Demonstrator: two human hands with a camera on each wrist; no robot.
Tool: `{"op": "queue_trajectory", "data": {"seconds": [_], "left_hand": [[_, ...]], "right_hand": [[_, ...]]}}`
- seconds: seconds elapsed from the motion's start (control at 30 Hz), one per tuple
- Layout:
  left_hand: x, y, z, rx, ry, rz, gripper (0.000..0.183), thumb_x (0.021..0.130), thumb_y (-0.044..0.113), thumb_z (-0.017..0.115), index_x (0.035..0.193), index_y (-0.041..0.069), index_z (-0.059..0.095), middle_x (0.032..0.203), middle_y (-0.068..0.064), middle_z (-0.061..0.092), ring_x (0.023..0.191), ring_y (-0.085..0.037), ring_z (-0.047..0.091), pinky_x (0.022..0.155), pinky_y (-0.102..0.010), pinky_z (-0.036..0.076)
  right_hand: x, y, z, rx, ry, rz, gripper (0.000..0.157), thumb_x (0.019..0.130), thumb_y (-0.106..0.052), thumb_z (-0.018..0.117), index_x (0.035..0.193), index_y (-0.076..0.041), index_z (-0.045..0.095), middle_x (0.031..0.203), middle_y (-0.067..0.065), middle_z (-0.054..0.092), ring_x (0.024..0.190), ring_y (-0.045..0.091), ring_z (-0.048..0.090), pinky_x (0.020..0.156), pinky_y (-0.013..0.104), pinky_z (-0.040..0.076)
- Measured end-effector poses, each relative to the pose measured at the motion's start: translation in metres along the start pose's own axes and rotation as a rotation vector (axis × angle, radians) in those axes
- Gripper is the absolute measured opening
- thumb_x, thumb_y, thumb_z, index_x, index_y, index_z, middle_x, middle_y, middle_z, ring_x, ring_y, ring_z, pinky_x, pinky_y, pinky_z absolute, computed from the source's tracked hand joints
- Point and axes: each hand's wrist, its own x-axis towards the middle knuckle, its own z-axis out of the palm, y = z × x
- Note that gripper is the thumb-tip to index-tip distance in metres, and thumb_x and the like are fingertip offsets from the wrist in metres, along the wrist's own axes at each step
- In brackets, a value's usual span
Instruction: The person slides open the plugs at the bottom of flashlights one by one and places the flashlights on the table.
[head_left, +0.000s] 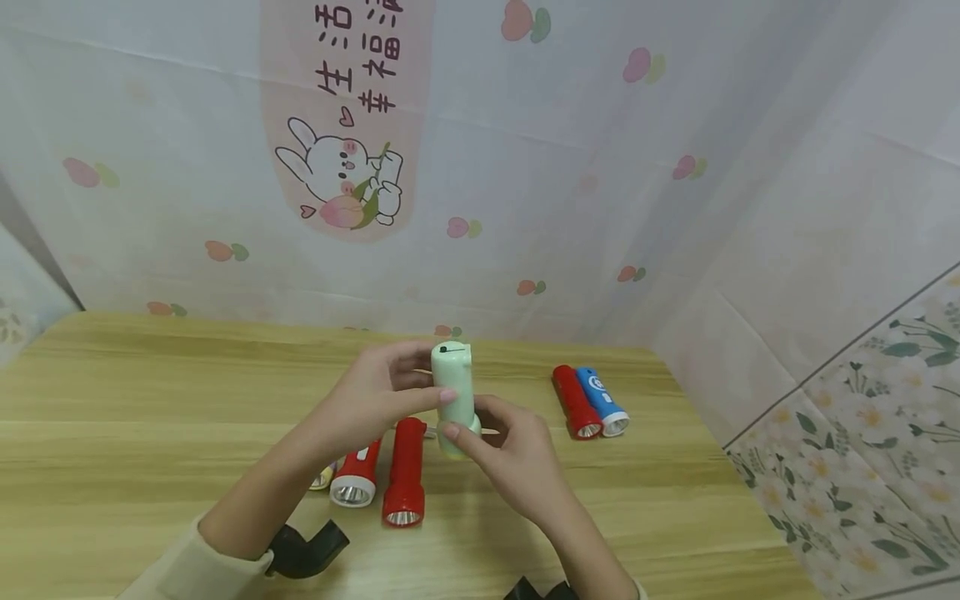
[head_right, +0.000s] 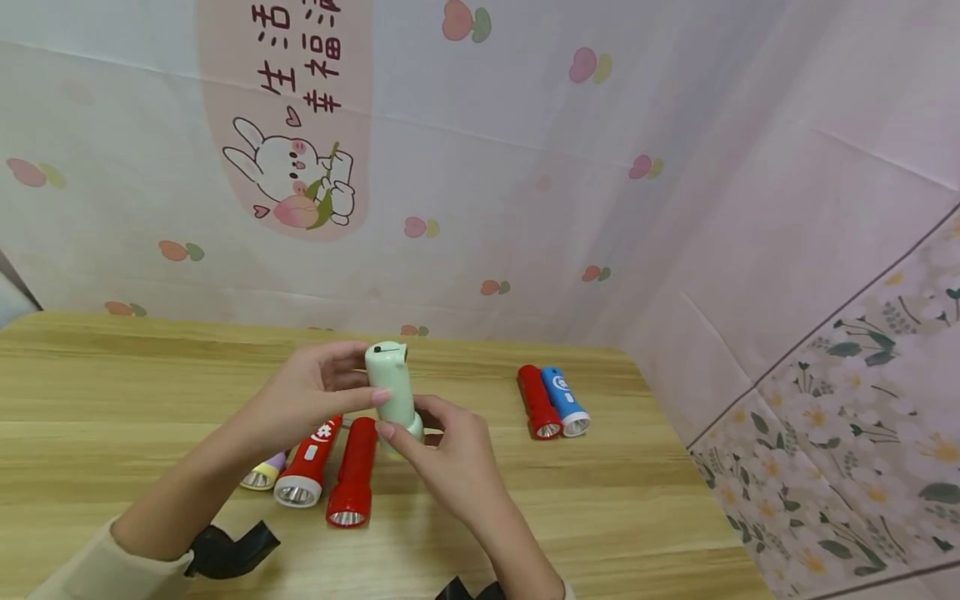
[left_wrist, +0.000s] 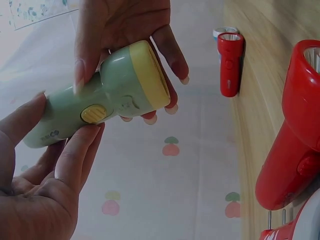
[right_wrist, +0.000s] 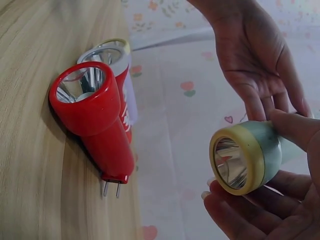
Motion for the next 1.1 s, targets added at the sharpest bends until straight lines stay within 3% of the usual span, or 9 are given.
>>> {"op": "queue_trajectory", "data": {"seconds": [0.6, 0.7, 0.9, 1.1], "left_hand": [[-0.008, 0.001, 0.002, -0.032, -0.014, -0.046, 0.057, 0.092, 0.026, 0.076, 0.143, 0.011, 0.054, 0.136, -0.008, 0.065, 0.123, -0.027, 0.066, 0.101, -0.044, 0.057], [-0.008, 0.002, 0.0, -0.055, -0.017, -0.049, 0.054, 0.096, 0.031, 0.07, 0.143, 0.011, 0.053, 0.137, -0.01, 0.064, 0.123, -0.028, 0.066, 0.1, -0.044, 0.057], [-0.013, 0.008, 0.0, -0.109, -0.006, -0.051, 0.053, 0.107, 0.042, 0.044, 0.145, 0.005, 0.051, 0.141, -0.018, 0.06, 0.125, -0.036, 0.065, 0.099, -0.044, 0.058], [-0.018, 0.014, -0.002, -0.136, -0.012, -0.071, 0.049, 0.108, 0.034, 0.045, 0.144, 0.001, 0.051, 0.141, -0.02, 0.059, 0.125, -0.037, 0.064, 0.101, -0.046, 0.057]], "right_hand": [[-0.005, -0.004, -0.005, -0.004, -0.034, -0.03, 0.038, 0.089, -0.039, 0.077, 0.122, -0.022, 0.072, 0.116, 0.001, 0.075, 0.109, 0.02, 0.071, 0.084, 0.029, 0.063], [-0.005, -0.005, -0.005, -0.007, -0.033, -0.031, 0.039, 0.088, -0.04, 0.077, 0.122, -0.022, 0.072, 0.116, 0.001, 0.074, 0.11, 0.02, 0.071, 0.084, 0.028, 0.063], [-0.006, -0.005, -0.005, -0.058, -0.034, -0.042, 0.041, 0.088, -0.04, 0.077, 0.124, -0.02, 0.071, 0.119, 0.002, 0.074, 0.111, 0.021, 0.07, 0.081, 0.027, 0.063], [-0.008, -0.005, -0.004, -0.104, -0.027, -0.071, 0.042, 0.088, -0.038, 0.078, 0.124, -0.018, 0.072, 0.117, 0.001, 0.075, 0.106, 0.02, 0.07, 0.079, 0.026, 0.063]]}}
